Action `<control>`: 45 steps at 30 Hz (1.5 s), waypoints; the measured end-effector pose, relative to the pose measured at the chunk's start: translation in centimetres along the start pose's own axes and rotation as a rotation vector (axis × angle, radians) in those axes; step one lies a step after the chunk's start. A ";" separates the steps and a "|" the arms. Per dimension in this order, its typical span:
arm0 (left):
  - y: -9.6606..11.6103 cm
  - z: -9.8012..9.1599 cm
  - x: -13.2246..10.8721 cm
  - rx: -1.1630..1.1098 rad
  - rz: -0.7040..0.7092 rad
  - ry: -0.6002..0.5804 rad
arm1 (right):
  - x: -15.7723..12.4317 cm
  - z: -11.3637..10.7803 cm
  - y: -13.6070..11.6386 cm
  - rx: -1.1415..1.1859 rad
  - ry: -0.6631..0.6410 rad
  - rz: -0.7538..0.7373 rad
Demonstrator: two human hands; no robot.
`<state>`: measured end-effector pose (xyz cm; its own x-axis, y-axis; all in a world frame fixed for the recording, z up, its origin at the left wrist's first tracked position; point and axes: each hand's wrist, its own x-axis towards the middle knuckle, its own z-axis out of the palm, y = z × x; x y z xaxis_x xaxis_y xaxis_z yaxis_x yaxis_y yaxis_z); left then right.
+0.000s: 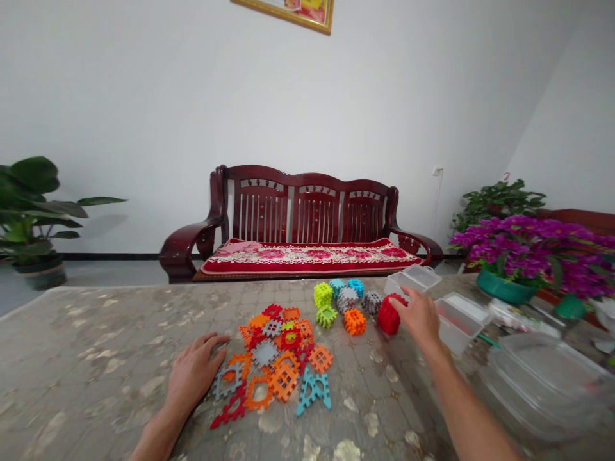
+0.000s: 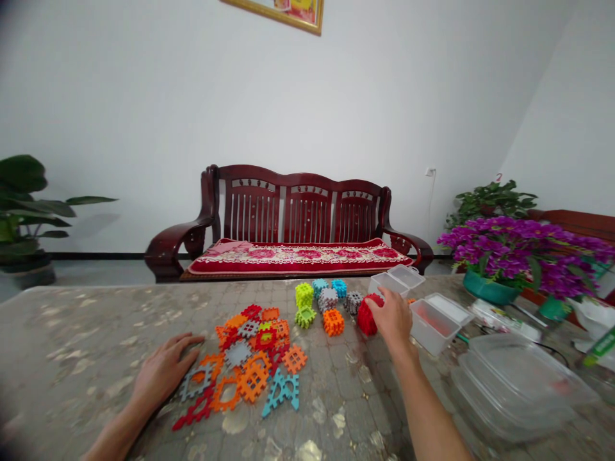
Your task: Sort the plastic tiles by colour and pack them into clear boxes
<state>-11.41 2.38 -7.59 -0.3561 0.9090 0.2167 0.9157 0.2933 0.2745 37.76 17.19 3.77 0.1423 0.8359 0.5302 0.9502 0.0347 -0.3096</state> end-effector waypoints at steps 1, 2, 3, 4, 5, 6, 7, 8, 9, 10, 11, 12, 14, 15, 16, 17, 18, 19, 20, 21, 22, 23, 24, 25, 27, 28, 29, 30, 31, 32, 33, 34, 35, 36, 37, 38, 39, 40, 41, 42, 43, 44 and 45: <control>0.1 -0.1 -0.1 -0.003 0.000 0.003 | -0.4 0.3 -0.7 0.064 0.013 -0.028; 0.3 -0.3 -0.1 -0.005 -0.004 0.003 | -1.0 0.8 -1.7 0.145 0.004 -0.064; 0.4 -0.4 -0.2 -0.008 -0.009 0.001 | -1.8 1.4 -2.9 0.234 -0.031 -0.108; 0.6 -0.5 -0.3 -0.011 -0.016 -0.003 | -2.6 2.1 -4.3 0.322 -0.089 -0.159; 0.8 -0.7 -0.4 -0.016 -0.022 -0.010 | -3.7 2.9 -5.8 0.406 -0.166 -0.209; 0.9 -0.8 -0.4 -0.021 -0.028 -0.010 | -4.7 3.7 -7.5 0.465 -0.249 -0.269; 1.0 -0.9 -0.5 -0.027 -0.031 -0.010 | -5.8 4.5 -9.2 0.494 -0.325 -0.318; 1.1 -1.0 -0.5 -0.031 -0.037 -0.008 | -6.7 5.3 -11.0 0.506 -0.390 -0.360; 1.2 -1.0 -0.6 -0.036 -0.038 -0.005 | -7.6 5.9 -12.7 0.509 -0.435 -0.395; 1.3 -1.1 -0.6 -0.042 -0.040 0.001 | -8.2 6.6 -14.3 0.505 -0.468 -0.425; 1.3 -1.1 -0.7 -0.047 -0.040 0.007 | -8.6 7.1 -15.8 0.485 -0.498 -0.445; 1.4 -1.2 -0.7 -0.052 -0.040 0.011 | -8.8 7.7 -17.3 0.444 -0.525 -0.463; 1.4 -1.2 -0.7 -0.063 -0.045 0.008 | -8.7 8.7 -19.8 0.350 -0.569 -0.504; 1.5 -1.3 -0.8 -0.069 -0.050 0.002 | -8.5 9.2 -20.9 0.313 -0.584 -0.525; 1.5 -1.3 -0.8 -0.075 -0.055 -0.004 | -8.2 9.7 -21.9 0.288 -0.595 -0.548; 1.5 -1.4 -0.8 -0.081 -0.058 -0.007 | -7.9 10.2 -22.8 0.275 -0.602 -0.568; 1.5 -1.4 -0.8 -0.087 -0.060 -0.009 | -7.6 10.7 -23.5 0.267 -0.608 -0.585; 1.6 -1.5 -0.8 -0.094 -0.062 -0.014 | -7.3 11.2 -24.1 0.253 -0.614 -0.604; 1.6 -1.5 -0.8 -0.100 -0.063 -0.019 | -7.1 11.6 -24.7 0.236 -0.622 -0.622; 1.6 -1.5 -0.8 -0.107 -0.066 -0.024 | -6.9 11.9 -25.1 0.219 -0.631 -0.638; 1.6 -1.6 -0.8 -0.112 -0.068 -0.028 | -6.7 12.3 -25.4 0.202 -0.640 -0.652; 1.7 -1.6 -0.9 -0.116 -0.070 -0.030 | -6.6 12.5 -25.6 0.185 -0.650 -0.665; 1.7 -1.6 -0.9 -0.117 -0.072 -0.028 | -6.5 12.8 -25.8 0.170 -0.660 -0.677; 1.7 -1.7 -0.9 -0.118 -0.073 -0.025 | -6.4 12.9 -25.9 0.156 -0.669 -0.688; 1.7 -1.7 -0.8 -0.119 -0.074 -0.025 | -6.4 13.1 -26.0 0.132 -0.681 -0.698; 1.7 -1.7 -0.8 -0.121 -0.074 -0.032 | -6.4 13.1 -26.0 0.122 -0.683 -0.696; 1.7 -1.7 -0.7 -0.123 -0.073 -0.038 | -6.5 13.1 -26.0 0.114 -0.681 -0.692; 1.7 -1.7 -0.7 -0.123 -0.072 -0.043 | -6.6 13.0 -26.0 0.109 -0.676 -0.686; 1.7 -1.7 -0.7 -0.121 -0.070 -0.044 | -6.8 12.9 -25.9 0.108 -0.670 -0.681; 1.7 -1.7 -0.7 -0.117 -0.069 -0.040 | -6.9 12.8 -25.8 0.112 -0.661 -0.677; 1.7 -1.7 -0.7 -0.112 -0.068 -0.032 | -7.0 12.6 -25.7 0.120 -0.652 -0.673; 1.8 -1.7 -0.7 -0.109 -0.067 -0.022 | -7.1 12.4 -25.6 0.131 -0.642 -0.668; 1.8 -1.7 -0.8 -0.107 -0.066 -0.015 | -7.2 12.1 -25.4 0.146 -0.629 -0.660; 1.8 -1.7 -0.8 -0.107 -0.066 -0.012 | -7.2 11.7 -25.2 0.163 -0.614 -0.648; 1.8 -1.7 -0.8 -0.108 -0.067 -0.010 | -7.1 11.3 -24.9 0.183 -0.598 -0.633; 1.8 -1.6 -0.8 -0.109 -0.067 -0.009 | -7.0 10.9 -24.6 0.205 -0.581 -0.613; 1.8 -1.6 -0.8 -0.108 -0.069 -0.009 | -6.8 10.5 -24.2 0.226 -0.565 -0.588; 1.8 -1.6 -0.8 -0.106 -0.070 -0.009 | -6.5 10.0 -23.6 0.249 -0.553 -0.563; 1.8 -1.6 -0.8 -0.104 -0.069 -0.006 | -6.2 9.5 -23.0 0.272 -0.545 -0.538; 1.7 -1.6 -0.8 -0.102 -0.066 -0.002 | -5.9 9.0 -22.2 0.296 -0.544 -0.517; 1.7 -1.6 -0.8 -0.100 -0.062 0.002 | -5.7 8.6 -21.4 0.321 -0.547 -0.501; 1.7 -1.6 -0.8 -0.097 -0.060 0.005 | -5.5 8.3 -20.6 0.343 -0.555 -0.490; 1.7 -1.6 -0.8 -0.094 -0.060 0.006 | -5.4 7.9 -19.7 0.363 -0.565 -0.480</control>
<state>-9.86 1.68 -5.81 -0.4109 0.8888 0.2029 0.8715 0.3176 0.3736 16.09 16.33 0.72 -0.5095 0.8311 0.2229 0.7096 0.5523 -0.4375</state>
